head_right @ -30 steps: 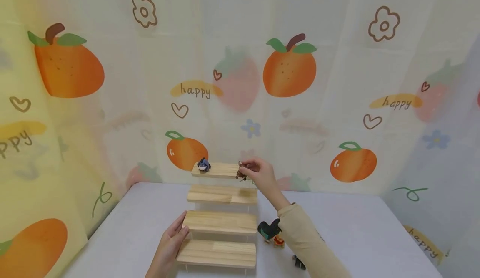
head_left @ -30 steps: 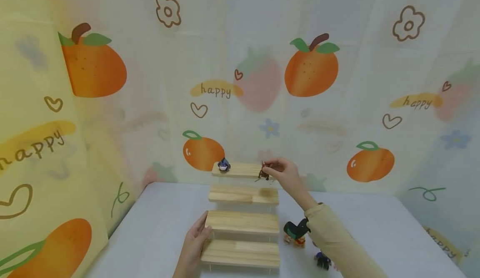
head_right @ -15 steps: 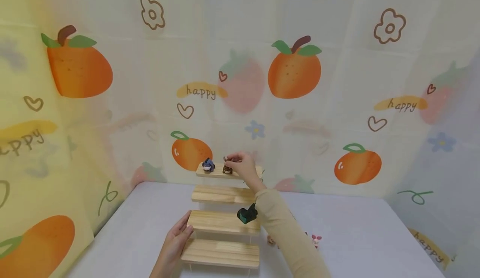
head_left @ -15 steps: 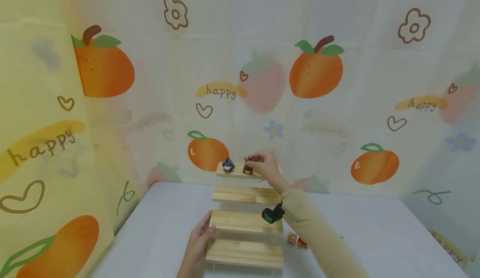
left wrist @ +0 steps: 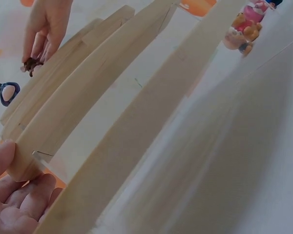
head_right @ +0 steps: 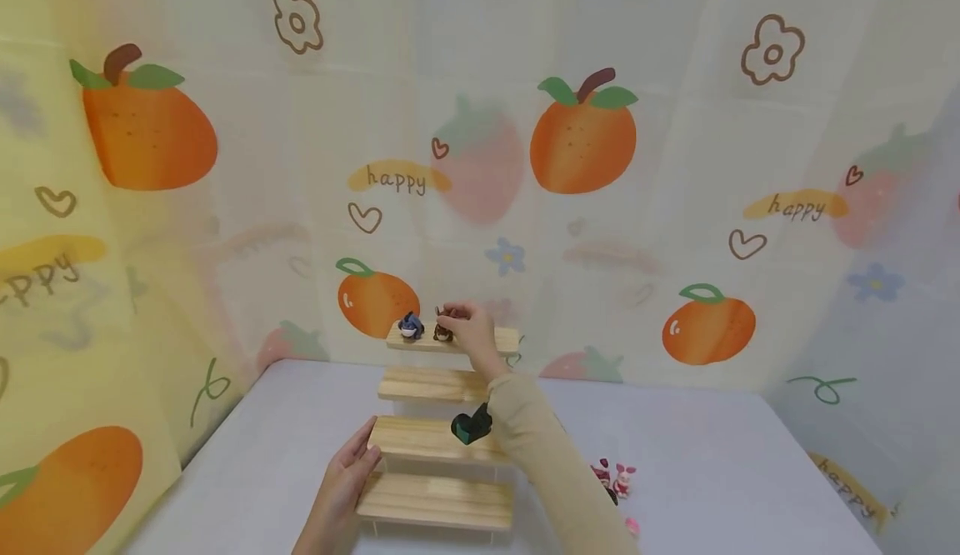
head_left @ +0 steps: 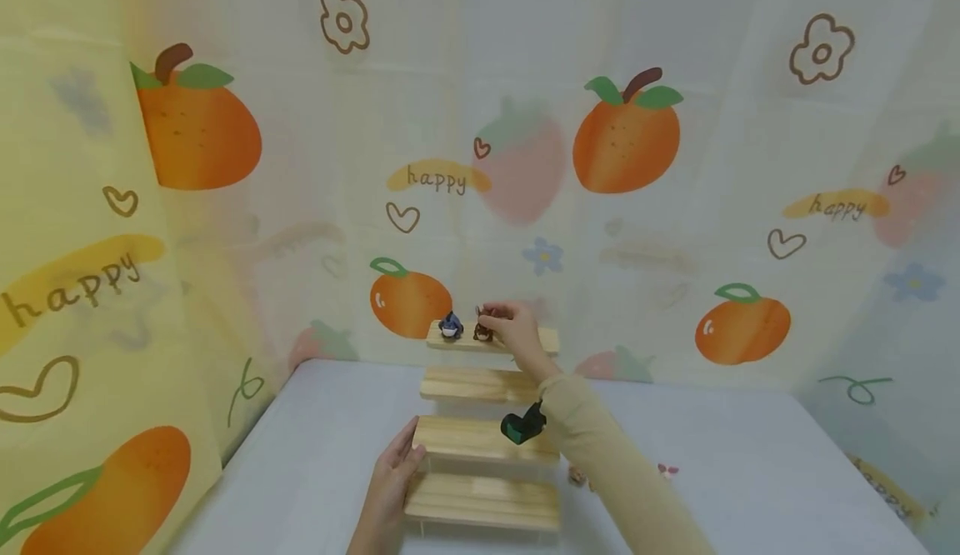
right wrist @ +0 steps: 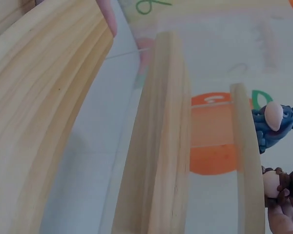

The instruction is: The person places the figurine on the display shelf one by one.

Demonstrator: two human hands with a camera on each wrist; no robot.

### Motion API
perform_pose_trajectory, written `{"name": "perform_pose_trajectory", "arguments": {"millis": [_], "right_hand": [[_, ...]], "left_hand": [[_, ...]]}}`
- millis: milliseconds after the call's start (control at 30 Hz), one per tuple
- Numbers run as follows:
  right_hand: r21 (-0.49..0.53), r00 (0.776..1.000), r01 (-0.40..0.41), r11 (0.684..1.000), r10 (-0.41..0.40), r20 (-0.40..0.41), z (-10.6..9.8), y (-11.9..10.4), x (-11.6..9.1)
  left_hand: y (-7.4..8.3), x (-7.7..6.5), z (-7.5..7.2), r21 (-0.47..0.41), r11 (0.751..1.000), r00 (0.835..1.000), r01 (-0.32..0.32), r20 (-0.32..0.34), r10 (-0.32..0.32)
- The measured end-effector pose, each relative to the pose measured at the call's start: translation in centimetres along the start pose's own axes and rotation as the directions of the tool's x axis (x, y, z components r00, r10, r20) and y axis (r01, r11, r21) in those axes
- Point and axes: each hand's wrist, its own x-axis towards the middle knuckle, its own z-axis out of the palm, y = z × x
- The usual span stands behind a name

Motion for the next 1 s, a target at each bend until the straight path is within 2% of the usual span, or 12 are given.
{"name": "perform_pose_trajectory", "arguments": {"millis": [133, 267, 433, 600, 733, 833, 900, 1000], "right_hand": [[0.001, 1.000, -0.005, 1.000, 0.005, 0.012, -0.4, -0.1, 0.0], [-0.015, 0.999, 0.036, 0.999, -0.036, 0.010, -2.1, -0.5, -0.4], [-0.040, 0.996, 0.085, 0.996, -0.084, 0.030, -6.1, -1.2, -0.9], [-0.034, 0.991, 0.131, 0.991, -0.130, 0.029, -10.5, -1.9, -2.0], [-0.038, 0.972, 0.227, 0.973, -0.224, 0.067, -13.4, -2.1, -3.7], [-0.067, 0.952, 0.302, 0.951, -0.296, 0.080, -15.6, -1.3, -5.7], [-0.107, 0.948, 0.318, 0.942, -0.312, 0.066, -17.1, -0.3, -7.4], [-0.154, 0.956, 0.292, 0.944, -0.288, 0.048, -19.2, 1.6, -9.9]], "left_hand": [[0.1, 0.3, -0.1, 0.008, 1.000, 1.000, 0.001, -0.013, -0.001], [0.2, 0.5, -0.2, 0.035, 0.999, 1.000, -0.005, -0.016, 0.005], [0.2, 0.3, -0.2, 0.056, 0.998, 1.000, -0.003, -0.010, 0.003], [-0.5, 0.1, -0.3, 0.134, 0.991, 1.000, 0.007, 0.003, -0.007], [-0.2, 0.2, -0.1, 0.172, 0.985, 1.000, 0.005, 0.000, -0.005], [0.3, 0.2, 0.2, 0.197, 0.980, 1.000, 0.003, -0.003, -0.002], [0.5, 0.2, 0.3, 0.200, 0.980, 1.000, 0.006, -0.012, -0.004], [0.6, 0.4, 0.4, 0.195, 0.981, 1.000, 0.003, -0.025, 0.002]]}}
